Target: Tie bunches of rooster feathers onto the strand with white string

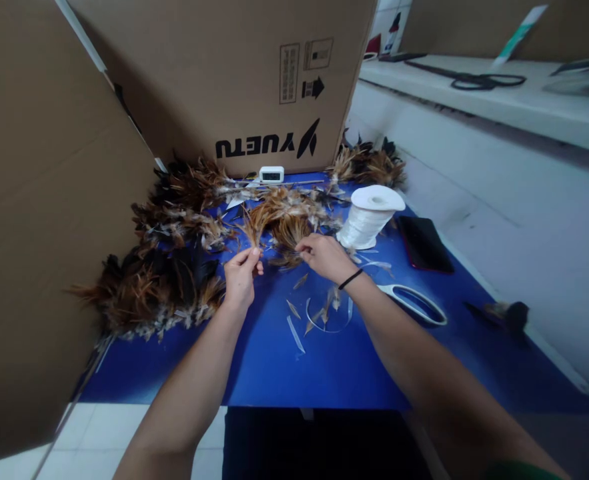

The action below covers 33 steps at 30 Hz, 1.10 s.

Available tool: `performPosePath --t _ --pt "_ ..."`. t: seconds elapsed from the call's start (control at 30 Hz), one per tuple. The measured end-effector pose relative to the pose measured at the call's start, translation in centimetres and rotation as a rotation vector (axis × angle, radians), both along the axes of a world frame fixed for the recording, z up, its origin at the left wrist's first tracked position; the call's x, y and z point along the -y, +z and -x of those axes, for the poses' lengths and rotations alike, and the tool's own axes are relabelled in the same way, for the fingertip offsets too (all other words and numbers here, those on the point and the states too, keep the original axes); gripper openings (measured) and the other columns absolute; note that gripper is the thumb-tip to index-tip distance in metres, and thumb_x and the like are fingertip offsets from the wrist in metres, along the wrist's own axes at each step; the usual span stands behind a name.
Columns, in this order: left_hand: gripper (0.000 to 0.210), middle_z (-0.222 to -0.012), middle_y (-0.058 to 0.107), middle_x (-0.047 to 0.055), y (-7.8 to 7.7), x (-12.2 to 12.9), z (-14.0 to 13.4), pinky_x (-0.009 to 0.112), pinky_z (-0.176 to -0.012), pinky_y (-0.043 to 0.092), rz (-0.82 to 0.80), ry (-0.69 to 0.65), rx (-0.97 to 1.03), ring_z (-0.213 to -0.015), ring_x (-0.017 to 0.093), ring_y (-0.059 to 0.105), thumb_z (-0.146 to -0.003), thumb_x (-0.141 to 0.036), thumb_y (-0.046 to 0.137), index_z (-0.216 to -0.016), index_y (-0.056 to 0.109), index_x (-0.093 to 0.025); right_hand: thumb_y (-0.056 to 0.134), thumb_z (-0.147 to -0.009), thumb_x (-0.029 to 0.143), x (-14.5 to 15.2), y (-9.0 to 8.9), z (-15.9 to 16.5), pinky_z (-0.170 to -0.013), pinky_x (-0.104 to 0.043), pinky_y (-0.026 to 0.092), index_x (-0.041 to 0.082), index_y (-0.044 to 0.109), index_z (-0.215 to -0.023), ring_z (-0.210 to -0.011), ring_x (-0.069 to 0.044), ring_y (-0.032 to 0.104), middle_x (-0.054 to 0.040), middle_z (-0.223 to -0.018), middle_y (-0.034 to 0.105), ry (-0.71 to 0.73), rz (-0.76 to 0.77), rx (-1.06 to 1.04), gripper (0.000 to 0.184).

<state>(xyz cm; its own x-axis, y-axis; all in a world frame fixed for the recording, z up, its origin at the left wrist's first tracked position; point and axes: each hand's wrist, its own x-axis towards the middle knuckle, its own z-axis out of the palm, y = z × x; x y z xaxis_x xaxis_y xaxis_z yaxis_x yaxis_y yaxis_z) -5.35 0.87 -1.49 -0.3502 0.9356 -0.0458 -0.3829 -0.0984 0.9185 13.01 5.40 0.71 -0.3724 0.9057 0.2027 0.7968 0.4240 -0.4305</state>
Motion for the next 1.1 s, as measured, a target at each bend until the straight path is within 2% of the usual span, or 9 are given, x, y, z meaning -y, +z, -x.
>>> performPosePath --t 0.1,0.23,0.37,0.53,0.67,0.8,0.93,1.1 --pt "0.028 -0.061 0.060 -0.001 0.0 0.0 0.0 0.017 -0.041 0.037 0.000 0.000 0.001 -0.044 0.004 0.048 -0.058 -0.033 0.079 -0.072 0.069 -0.011 0.052 -0.077 0.009 0.4 -0.3 0.5 -0.078 -0.027 0.043 0.018 0.069 -0.084 -0.090 -0.019 0.059 -0.0067 -0.092 0.065 0.077 -0.024 0.132 0.020" --pt "0.028 -0.061 0.060 -0.001 0.0 0.0 0.0 0.016 -0.040 0.037 0.007 -0.006 0.002 -0.044 0.004 0.048 -0.058 -0.033 0.079 -0.072 0.068 -0.011 0.050 -0.080 0.012 0.5 -0.8 0.9 -0.078 -0.030 0.042 0.016 0.067 -0.083 -0.092 -0.022 0.057 -0.0116 -0.094 0.062 0.068 -0.074 0.223 0.018" --pt "0.028 -0.060 0.060 -0.001 0.0 0.0 0.0 0.016 -0.041 0.037 0.017 -0.046 0.009 -0.043 0.003 0.048 -0.058 -0.033 0.079 -0.072 0.068 -0.011 0.052 -0.081 0.015 -0.1 -1.5 0.9 -0.073 -0.027 0.043 0.015 0.064 -0.082 -0.078 -0.017 0.059 -0.0078 -0.087 0.063 0.004 -0.008 -0.060 0.013" --pt "0.031 -0.053 0.060 0.000 -0.1 0.2 -0.1 0.017 -0.046 0.043 0.089 -0.187 0.035 -0.047 0.006 0.053 -0.058 -0.032 0.079 -0.077 0.069 -0.010 0.055 -0.076 0.026 -0.8 -2.8 0.9 -0.060 -0.026 0.043 0.018 0.059 -0.075 -0.057 -0.013 0.055 0.0015 -0.061 0.060 0.001 0.196 -0.528 0.009" --pt "0.031 -0.062 0.065 0.004 -0.2 0.3 -0.5 0.017 -0.050 0.046 0.109 -0.236 0.055 -0.054 0.008 0.058 -0.055 -0.031 0.081 -0.074 0.069 -0.010 0.055 -0.073 0.027 -0.6 -3.2 1.3 -0.055 -0.025 0.042 0.018 0.057 -0.071 -0.051 -0.011 0.053 0.0038 -0.053 0.057 0.029 0.303 -0.685 0.009" --pt "0.028 -0.056 0.063 0.002 -0.2 0.3 -0.9 0.017 -0.051 0.047 0.125 -0.262 0.038 -0.051 0.007 0.057 -0.056 -0.030 0.081 -0.072 0.069 -0.011 0.056 -0.072 0.026 -0.3 -3.3 1.6 -0.055 -0.025 0.041 0.018 0.056 -0.071 -0.050 -0.011 0.052 0.0043 -0.052 0.055 0.035 0.317 -0.690 0.008" --pt "0.026 -0.052 0.060 0.000 -0.5 0.1 -1.1 0.017 -0.050 0.045 0.119 -0.223 -0.008 -0.046 0.006 0.053 -0.058 -0.029 0.080 -0.071 0.069 -0.010 0.056 -0.074 0.026 -0.2 -3.4 1.6 -0.057 -0.025 0.041 0.018 0.057 -0.072 -0.052 -0.012 0.053 0.0032 -0.054 0.057 0.040 0.280 -0.629 0.009" --pt "0.024 -0.054 0.062 0.001 -0.9 -0.3 -0.8 0.017 -0.049 0.044 0.100 -0.135 -0.041 -0.047 0.006 0.054 -0.058 -0.027 0.079 -0.071 0.070 -0.009 0.054 -0.078 0.021 -0.1 -3.0 1.3 -0.061 -0.026 0.042 0.018 0.059 -0.074 -0.059 -0.014 0.056 0.0006 -0.060 0.060 -0.089 0.178 -0.491 0.007"
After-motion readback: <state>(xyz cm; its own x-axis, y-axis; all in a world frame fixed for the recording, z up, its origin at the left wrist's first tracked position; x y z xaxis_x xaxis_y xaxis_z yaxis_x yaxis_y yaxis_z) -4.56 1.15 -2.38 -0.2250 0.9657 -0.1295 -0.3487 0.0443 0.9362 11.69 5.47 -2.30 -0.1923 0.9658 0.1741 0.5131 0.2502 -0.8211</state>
